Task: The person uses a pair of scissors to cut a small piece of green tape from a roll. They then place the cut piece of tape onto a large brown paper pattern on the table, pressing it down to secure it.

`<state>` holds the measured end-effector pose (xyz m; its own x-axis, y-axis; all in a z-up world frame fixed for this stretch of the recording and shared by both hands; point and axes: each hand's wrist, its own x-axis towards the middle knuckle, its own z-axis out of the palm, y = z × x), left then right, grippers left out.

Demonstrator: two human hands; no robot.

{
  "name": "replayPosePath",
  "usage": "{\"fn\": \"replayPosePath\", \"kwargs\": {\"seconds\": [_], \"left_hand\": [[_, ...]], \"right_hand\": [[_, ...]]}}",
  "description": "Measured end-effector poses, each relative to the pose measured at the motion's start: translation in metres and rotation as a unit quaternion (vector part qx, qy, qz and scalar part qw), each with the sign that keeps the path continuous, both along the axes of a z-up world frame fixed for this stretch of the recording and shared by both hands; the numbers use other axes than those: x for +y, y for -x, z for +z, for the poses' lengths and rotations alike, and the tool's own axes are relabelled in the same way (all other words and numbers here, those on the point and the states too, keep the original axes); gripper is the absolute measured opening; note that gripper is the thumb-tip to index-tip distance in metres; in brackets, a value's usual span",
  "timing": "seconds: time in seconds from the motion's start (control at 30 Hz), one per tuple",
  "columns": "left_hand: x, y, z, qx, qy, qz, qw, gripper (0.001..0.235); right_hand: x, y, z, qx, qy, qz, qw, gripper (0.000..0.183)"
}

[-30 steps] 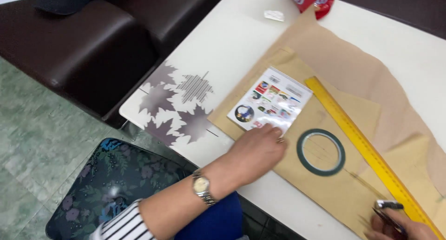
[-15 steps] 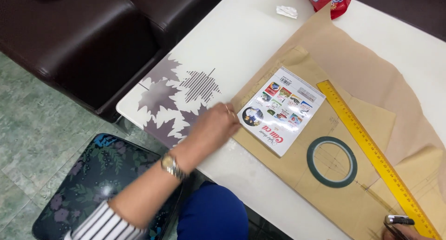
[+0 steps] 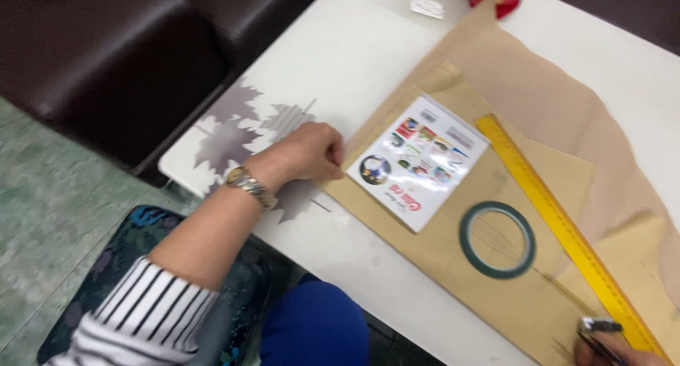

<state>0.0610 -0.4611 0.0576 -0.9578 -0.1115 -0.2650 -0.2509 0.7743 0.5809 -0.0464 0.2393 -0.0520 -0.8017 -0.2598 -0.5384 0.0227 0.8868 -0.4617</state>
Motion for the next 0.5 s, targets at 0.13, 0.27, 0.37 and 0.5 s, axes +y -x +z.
{"fn": "replayPosePath", "kwargs": {"seconds": [0.13,0.27,0.37,0.5], "left_hand": [[-0.008,0.007,-0.018,-0.008,0.073,-0.065,0.995,0.011],[-0.018,0.009,-0.022,-0.035,0.078,-0.002,0.996,0.013],[0.031,0.006,0.028,-0.009,0.125,0.047,0.991,0.015],[0.115,0.031,0.044,0.08,0.089,-0.042,0.992,0.012]], "right_hand": [[-0.136,-0.084,0.066,0.039,-0.026,0.034,0.998,0.032],[-0.177,-0.1,0.12,0.063,0.025,0.146,0.987,0.034],[-0.185,-0.103,0.137,0.053,0.02,0.14,0.989,0.026],[-0.194,-0.107,0.16,0.025,0.002,0.098,0.995,0.029]]}}
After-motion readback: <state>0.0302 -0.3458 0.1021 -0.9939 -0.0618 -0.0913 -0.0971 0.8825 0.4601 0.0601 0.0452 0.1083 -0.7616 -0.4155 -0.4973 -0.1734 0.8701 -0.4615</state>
